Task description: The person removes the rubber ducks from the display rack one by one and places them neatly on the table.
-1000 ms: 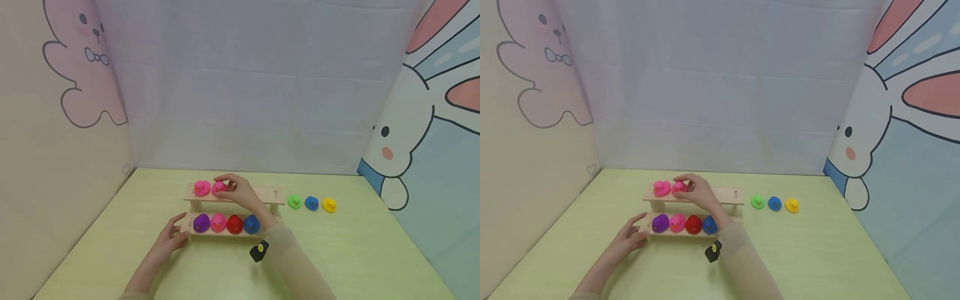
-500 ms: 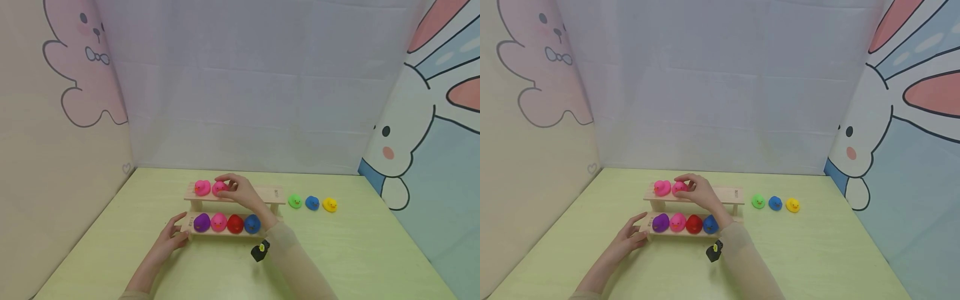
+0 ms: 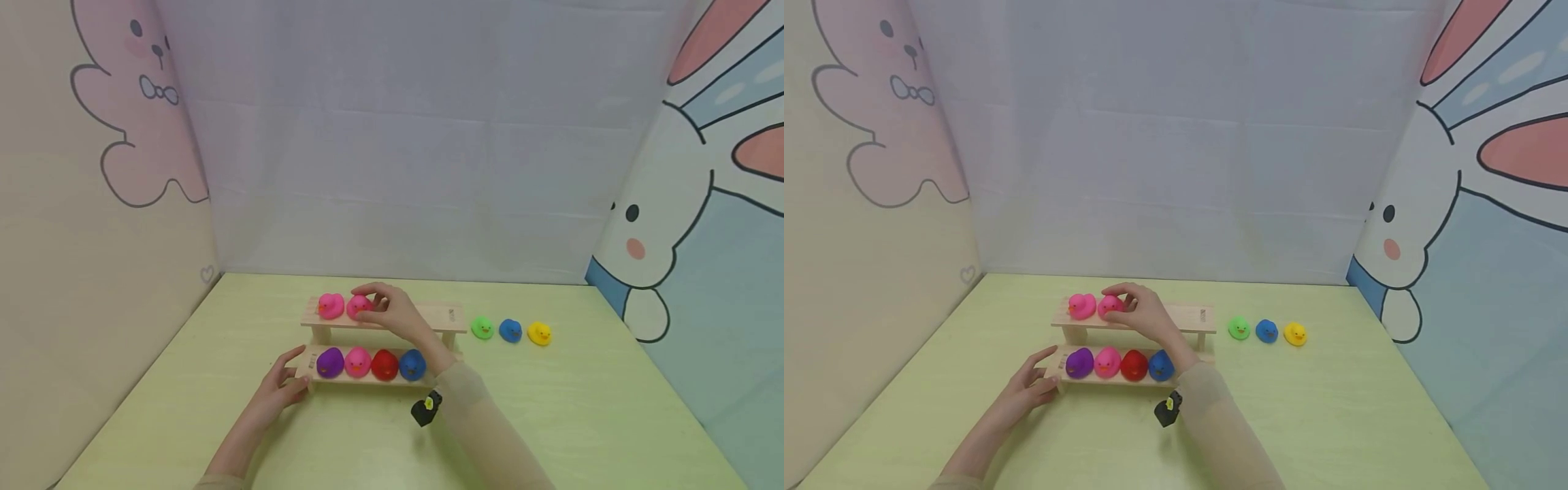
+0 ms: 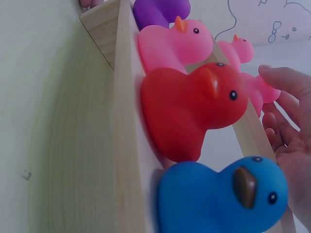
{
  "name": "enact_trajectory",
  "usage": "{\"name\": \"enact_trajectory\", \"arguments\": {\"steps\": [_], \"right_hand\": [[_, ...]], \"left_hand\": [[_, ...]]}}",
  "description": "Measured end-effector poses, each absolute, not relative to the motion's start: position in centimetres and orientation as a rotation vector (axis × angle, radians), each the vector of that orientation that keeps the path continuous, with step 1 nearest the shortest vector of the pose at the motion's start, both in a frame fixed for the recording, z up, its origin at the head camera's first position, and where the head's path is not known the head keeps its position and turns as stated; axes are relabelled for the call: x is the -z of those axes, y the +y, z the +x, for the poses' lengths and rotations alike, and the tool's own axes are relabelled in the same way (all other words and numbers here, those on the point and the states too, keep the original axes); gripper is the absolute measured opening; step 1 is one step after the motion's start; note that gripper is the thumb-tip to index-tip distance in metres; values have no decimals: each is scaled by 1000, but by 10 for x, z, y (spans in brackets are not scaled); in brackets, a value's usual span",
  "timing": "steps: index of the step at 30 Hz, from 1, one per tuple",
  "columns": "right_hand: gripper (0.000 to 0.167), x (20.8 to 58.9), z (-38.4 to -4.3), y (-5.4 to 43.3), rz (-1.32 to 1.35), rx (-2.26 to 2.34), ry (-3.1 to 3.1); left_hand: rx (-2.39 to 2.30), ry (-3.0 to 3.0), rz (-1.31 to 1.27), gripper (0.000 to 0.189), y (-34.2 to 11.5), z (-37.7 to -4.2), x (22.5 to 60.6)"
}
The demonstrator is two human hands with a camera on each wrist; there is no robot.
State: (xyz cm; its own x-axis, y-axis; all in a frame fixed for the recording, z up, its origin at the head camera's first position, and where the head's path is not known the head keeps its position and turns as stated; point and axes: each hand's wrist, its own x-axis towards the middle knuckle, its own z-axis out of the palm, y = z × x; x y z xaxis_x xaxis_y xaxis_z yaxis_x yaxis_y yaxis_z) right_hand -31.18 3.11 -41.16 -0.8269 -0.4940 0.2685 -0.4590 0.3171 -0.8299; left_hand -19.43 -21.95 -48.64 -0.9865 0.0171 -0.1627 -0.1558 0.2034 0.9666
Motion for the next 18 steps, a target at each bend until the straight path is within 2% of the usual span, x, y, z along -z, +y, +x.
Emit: {"name": "enact_trajectory", "arguments": {"steps": [18], "right_hand": [[38,411,-309,29,-888,1647,2514]], "left_hand": [[-1891,2319,-127,63,-219,-192,486]]}}
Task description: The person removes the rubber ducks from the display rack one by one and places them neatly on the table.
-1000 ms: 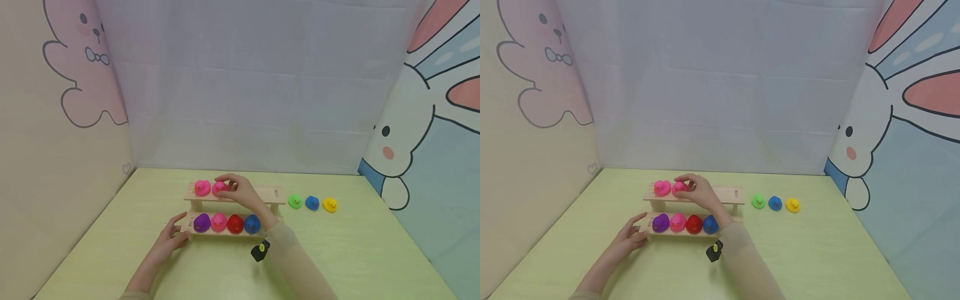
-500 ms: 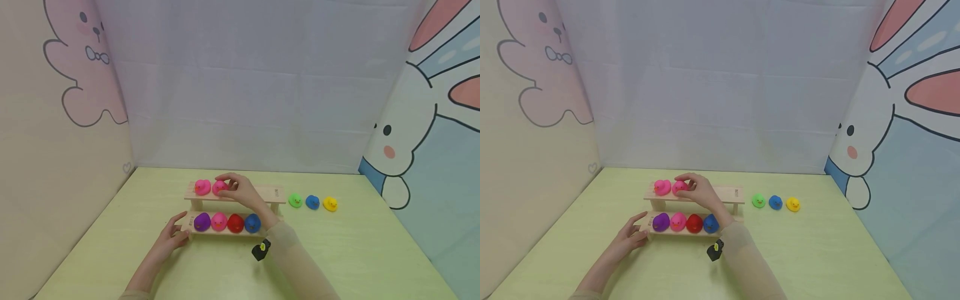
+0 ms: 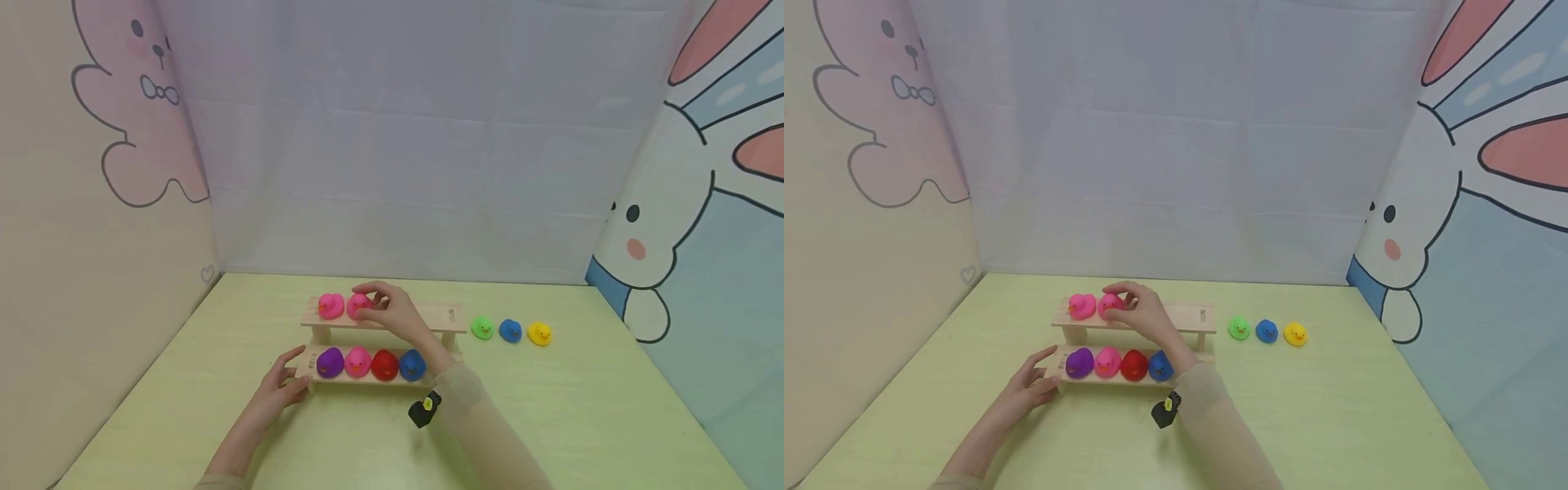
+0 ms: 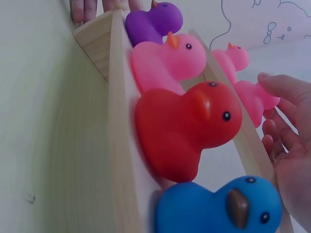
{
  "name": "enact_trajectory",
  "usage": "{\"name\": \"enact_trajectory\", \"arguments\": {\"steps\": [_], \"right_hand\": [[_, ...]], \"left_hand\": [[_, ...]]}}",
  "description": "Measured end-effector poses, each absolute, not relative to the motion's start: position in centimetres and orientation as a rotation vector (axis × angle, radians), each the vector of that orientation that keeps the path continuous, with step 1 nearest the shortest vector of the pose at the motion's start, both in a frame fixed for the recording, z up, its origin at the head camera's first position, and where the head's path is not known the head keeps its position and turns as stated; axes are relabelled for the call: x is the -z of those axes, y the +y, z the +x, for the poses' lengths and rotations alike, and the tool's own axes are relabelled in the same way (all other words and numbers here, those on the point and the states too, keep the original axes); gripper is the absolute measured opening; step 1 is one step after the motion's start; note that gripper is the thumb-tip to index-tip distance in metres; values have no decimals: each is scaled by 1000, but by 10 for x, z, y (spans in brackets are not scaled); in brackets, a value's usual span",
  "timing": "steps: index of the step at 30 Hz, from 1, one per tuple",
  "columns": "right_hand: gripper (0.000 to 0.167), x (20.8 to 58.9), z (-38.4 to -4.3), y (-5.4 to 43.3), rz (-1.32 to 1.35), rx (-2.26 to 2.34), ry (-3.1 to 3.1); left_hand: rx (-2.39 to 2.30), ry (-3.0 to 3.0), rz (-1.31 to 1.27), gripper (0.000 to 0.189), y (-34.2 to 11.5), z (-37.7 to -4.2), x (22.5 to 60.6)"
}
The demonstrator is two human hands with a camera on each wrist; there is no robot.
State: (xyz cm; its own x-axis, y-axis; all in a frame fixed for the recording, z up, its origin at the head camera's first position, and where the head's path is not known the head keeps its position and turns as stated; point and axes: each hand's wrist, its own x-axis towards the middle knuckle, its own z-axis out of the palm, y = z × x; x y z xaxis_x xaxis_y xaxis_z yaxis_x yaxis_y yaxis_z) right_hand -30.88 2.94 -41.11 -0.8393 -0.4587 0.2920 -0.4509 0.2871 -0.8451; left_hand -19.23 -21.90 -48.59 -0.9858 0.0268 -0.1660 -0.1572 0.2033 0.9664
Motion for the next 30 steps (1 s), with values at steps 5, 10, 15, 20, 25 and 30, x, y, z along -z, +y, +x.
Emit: {"name": "enact_trajectory", "arguments": {"steps": [5,10,15,20,25,30], "right_hand": [[37,407,-306,29,-901,1662,2511],[37,403,-300,33,-892,1683,2541],[38,400,-291,40,-908,1737,2559],[38,397,-278,49,-907,1808,2567],[39,394,-263,61,-864,1859,2605],[39,394,-252,76,-874,1849,2692]], "left_hand": [[-1890,2320,-152,63,-219,-194,487],[-1890,2321,-154,62,-218,-195,487],[-1889,2326,-173,61,-219,-196,487],[-1898,2323,-165,62,-220,-195,489],[-1895,2321,-151,62,-220,-196,489],[-1888,2325,-162,63,-220,-196,487]]}}
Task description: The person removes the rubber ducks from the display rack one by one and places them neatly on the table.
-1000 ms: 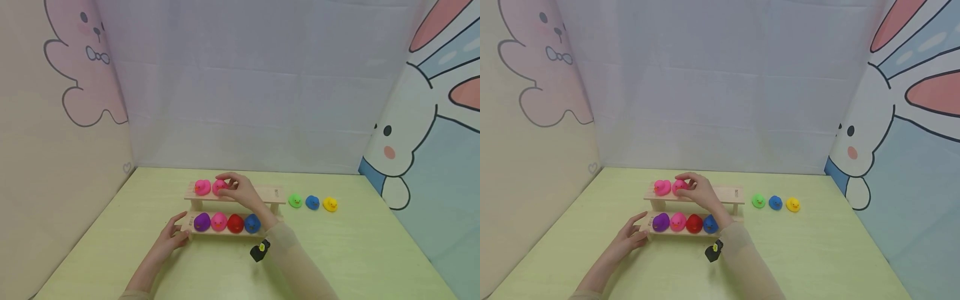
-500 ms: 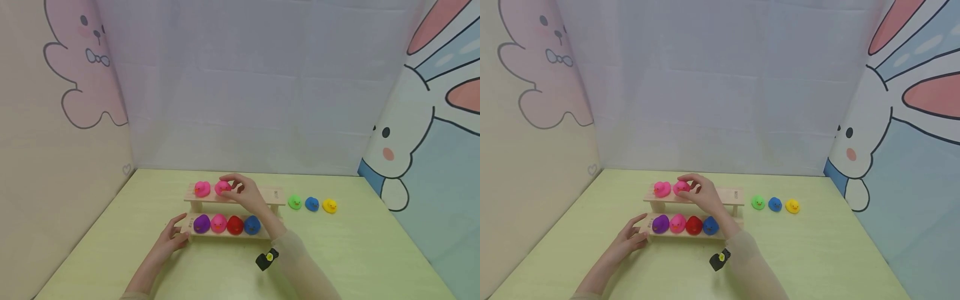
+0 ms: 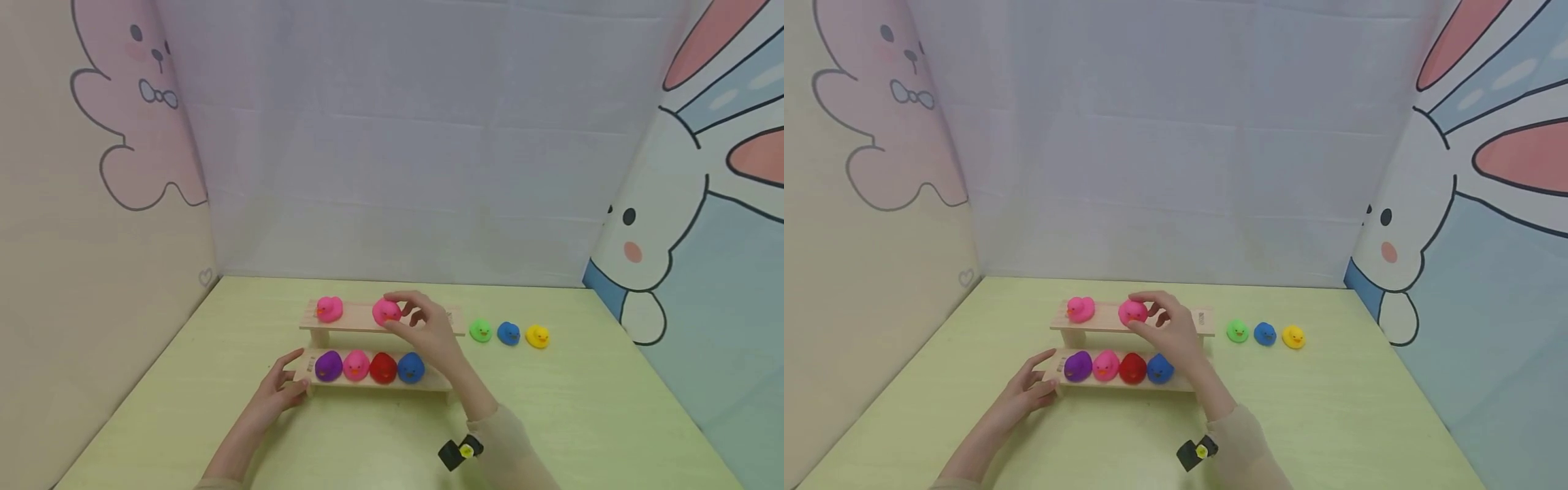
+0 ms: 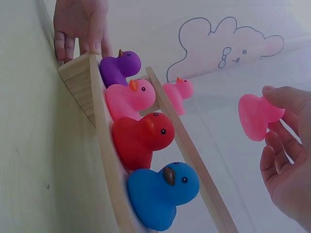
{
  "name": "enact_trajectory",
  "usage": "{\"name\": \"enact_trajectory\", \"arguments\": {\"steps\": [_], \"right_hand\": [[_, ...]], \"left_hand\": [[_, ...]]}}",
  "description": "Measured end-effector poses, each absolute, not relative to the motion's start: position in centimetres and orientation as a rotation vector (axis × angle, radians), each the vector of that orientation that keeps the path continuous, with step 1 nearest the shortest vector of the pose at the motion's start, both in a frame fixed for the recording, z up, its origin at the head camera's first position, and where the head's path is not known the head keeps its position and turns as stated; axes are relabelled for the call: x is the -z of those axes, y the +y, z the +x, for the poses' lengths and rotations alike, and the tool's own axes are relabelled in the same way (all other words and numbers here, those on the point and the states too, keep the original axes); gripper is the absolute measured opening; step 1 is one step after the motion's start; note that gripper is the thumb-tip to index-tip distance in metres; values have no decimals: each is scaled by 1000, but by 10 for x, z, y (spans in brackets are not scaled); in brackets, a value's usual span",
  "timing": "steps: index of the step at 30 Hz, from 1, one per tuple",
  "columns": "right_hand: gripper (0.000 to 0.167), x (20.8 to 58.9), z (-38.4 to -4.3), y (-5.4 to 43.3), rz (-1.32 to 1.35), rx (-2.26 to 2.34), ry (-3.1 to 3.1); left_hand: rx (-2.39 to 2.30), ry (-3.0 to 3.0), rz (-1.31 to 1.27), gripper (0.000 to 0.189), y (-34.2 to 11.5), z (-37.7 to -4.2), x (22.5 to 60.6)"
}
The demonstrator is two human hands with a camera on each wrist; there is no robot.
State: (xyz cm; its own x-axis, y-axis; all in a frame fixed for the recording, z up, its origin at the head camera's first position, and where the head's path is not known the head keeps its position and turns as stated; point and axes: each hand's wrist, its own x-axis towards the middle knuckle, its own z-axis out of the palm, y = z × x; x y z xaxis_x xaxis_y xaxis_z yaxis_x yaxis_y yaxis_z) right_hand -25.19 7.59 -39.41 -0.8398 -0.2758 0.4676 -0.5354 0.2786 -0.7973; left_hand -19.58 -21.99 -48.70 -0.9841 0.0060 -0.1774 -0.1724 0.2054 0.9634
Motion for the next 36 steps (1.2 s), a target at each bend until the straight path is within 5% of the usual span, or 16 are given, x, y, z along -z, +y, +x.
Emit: {"name": "enact_trajectory", "arguments": {"steps": [21,36], "right_hand": [[38,394,-214,159,311,-1506,-2291],[40,431,-228,226,104,-1336,-2346]], "left_hand": [[-1882,2320,-134,64,-220,-195,485],[-1867,2327,-107,64,-221,-195,486]]}}
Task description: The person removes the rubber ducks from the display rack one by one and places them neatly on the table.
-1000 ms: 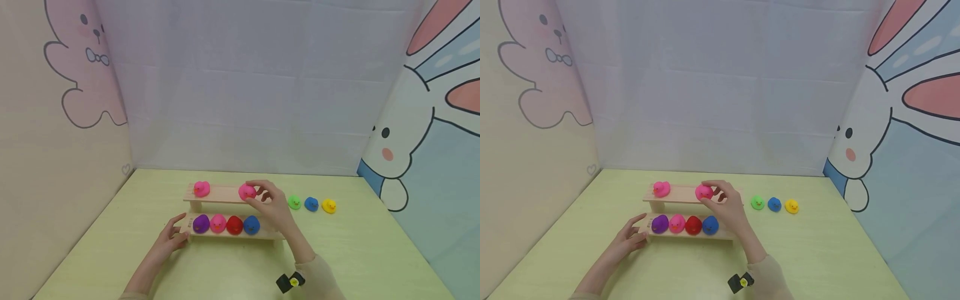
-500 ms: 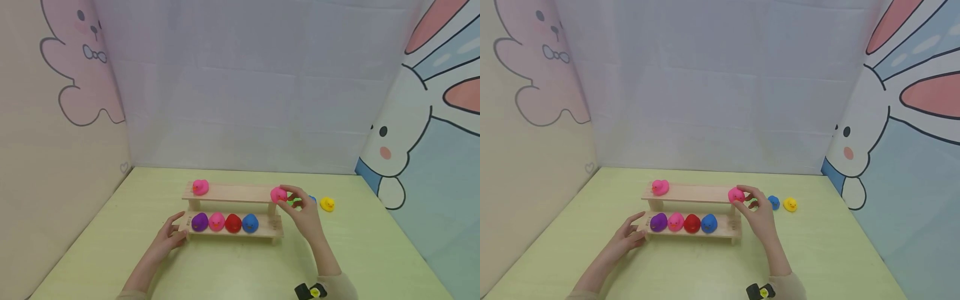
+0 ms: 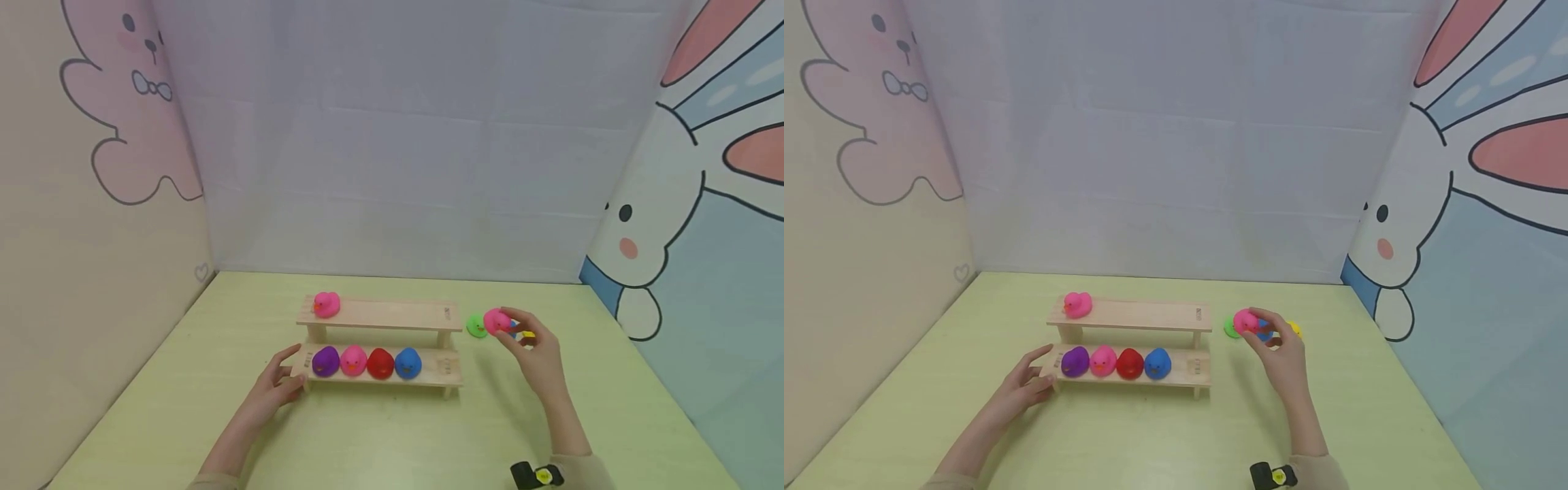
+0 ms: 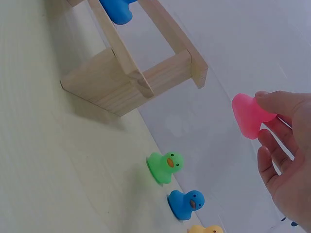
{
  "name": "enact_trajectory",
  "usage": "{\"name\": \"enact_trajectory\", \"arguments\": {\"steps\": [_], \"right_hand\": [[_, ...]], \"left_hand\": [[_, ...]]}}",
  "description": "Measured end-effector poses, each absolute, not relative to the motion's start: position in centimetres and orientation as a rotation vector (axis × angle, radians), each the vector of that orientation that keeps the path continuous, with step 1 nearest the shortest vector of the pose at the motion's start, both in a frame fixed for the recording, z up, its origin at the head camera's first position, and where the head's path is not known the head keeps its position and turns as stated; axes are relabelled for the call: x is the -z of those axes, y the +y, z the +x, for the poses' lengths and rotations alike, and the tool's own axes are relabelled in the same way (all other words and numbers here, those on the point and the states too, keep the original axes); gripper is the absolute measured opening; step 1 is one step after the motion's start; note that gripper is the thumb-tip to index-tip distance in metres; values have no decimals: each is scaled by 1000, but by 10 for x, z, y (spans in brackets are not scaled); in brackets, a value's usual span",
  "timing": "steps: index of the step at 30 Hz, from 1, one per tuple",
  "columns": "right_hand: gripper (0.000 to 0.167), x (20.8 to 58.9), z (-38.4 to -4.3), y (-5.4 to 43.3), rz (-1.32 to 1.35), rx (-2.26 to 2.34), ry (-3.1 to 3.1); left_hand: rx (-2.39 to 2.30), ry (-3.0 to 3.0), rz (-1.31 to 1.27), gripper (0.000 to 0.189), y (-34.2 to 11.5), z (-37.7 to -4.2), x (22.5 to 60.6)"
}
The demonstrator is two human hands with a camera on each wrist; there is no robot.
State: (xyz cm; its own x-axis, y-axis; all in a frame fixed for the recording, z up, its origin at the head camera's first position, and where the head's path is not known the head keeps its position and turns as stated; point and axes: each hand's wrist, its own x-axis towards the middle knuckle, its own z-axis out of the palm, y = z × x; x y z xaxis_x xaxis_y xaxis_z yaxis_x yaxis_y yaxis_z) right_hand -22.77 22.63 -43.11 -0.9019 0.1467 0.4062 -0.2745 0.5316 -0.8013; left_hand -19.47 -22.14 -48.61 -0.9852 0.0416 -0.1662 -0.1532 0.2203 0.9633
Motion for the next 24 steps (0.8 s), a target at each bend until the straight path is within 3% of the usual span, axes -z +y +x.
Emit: {"name": "enact_trajectory", "arguments": {"steps": [15,24], "right_hand": [[38,473,-243,241,166,-1248,-2558],[39,478,-247,241,152,-1267,-2717]], "left_hand": [[-1890,2317,-124,63,-221,-195,489],[-1890,2322,-121,63,-222,-196,488]]}}
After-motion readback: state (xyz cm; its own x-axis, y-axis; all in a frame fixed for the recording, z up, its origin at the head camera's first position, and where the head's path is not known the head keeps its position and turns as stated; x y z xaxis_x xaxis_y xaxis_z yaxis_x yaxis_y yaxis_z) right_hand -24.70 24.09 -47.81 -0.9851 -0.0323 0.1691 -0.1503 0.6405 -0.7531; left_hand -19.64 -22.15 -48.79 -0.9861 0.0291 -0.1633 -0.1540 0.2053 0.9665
